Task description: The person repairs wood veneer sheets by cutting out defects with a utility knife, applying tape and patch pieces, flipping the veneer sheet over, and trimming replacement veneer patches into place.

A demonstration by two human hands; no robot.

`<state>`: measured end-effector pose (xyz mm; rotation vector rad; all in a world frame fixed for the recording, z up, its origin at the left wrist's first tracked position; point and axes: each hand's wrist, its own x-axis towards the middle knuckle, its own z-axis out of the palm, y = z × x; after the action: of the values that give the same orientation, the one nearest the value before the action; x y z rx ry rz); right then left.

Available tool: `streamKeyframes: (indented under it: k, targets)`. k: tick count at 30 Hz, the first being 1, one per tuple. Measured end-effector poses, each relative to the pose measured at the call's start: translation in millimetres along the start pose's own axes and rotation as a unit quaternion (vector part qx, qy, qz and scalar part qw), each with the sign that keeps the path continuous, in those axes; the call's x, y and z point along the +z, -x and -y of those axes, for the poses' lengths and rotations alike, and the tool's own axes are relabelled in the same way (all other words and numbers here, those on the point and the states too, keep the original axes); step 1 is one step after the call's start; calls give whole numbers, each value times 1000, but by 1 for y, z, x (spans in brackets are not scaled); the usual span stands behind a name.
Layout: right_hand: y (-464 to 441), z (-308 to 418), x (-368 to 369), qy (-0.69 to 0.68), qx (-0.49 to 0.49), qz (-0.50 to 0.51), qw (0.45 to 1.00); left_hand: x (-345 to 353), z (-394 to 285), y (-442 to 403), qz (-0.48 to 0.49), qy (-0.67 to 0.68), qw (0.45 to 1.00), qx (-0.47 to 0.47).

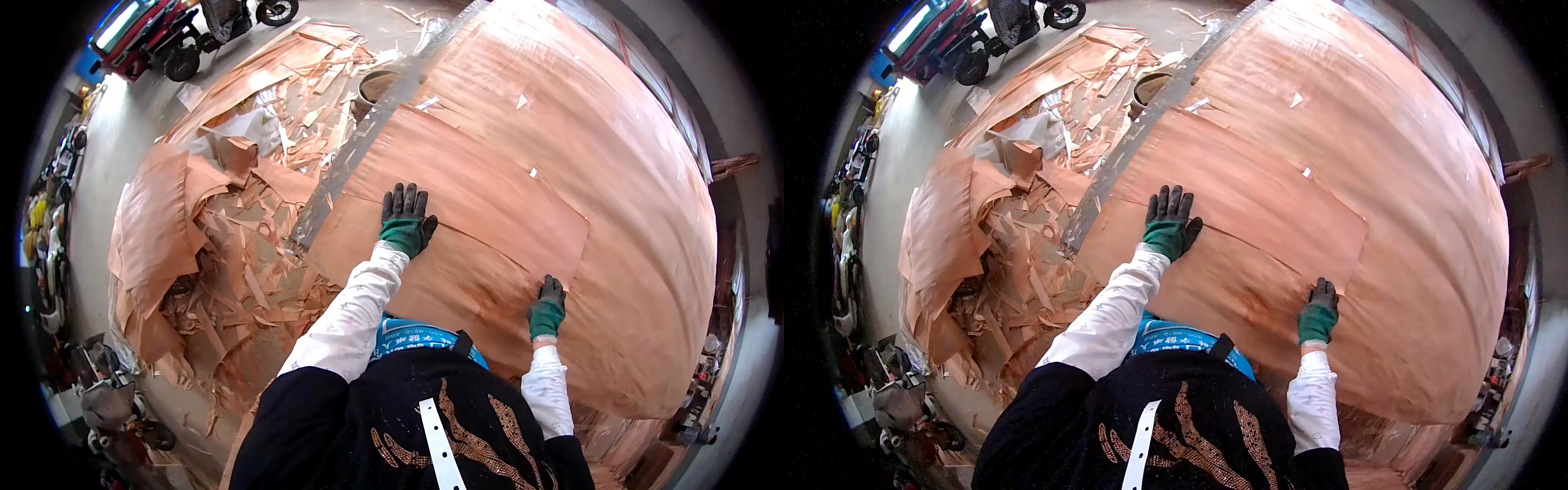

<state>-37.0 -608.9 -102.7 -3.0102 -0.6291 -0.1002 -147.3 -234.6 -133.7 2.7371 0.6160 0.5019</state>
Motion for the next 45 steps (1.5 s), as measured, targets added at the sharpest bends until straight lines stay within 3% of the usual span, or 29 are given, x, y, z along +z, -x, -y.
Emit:
streamKeyframes:
  k: [11, 29, 33, 34, 36, 37, 38, 39, 40, 41, 42, 45]
  targets:
    - [-4, -14, 18, 18, 14, -41, 999, -3, 2, 1, -7, 33, 999, 16]
    - [1, 4, 5, 27, 28, -20, 999, -3, 28, -8, -36, 41, 996, 69]
    - [2, 1, 7, 6, -1, -58, 998, -10, 49, -16, -118, -4, 991, 67]
    - [-5, 12, -12, -22, 72, 31, 997, -24, 48, -19, -27, -76, 997, 4]
    - [-2, 13, -7, -31, 43, -98, 994, -13, 70, -15, -55, -33, 997, 43]
    - [-2, 13, -5, -20, 66, -94, 993, -16, 73, -15, -27, -37, 998, 47]
    - [-1, 13, -2, -35, 56, -163, 984, -15, 78, -15, -1, -40, 998, 46]
    - [0, 19, -21, -164, 90, -115, 976, -12, 83, -18, 24, -45, 998, 45]
    - [-3, 20, -16, -34, 53, -180, 982, -8, 89, -20, 32, -51, 996, 64]
    - [-5, 22, -17, -92, 84, -130, 984, -3, 96, -21, 37, -60, 994, 79]
    - [-6, 30, -30, -31, 63, -170, 983, -3, 98, -21, 48, -61, 993, 92]
    - [-9, 38, -28, 27, 96, -92, 991, -16, 101, -28, 87, -44, 990, 102]
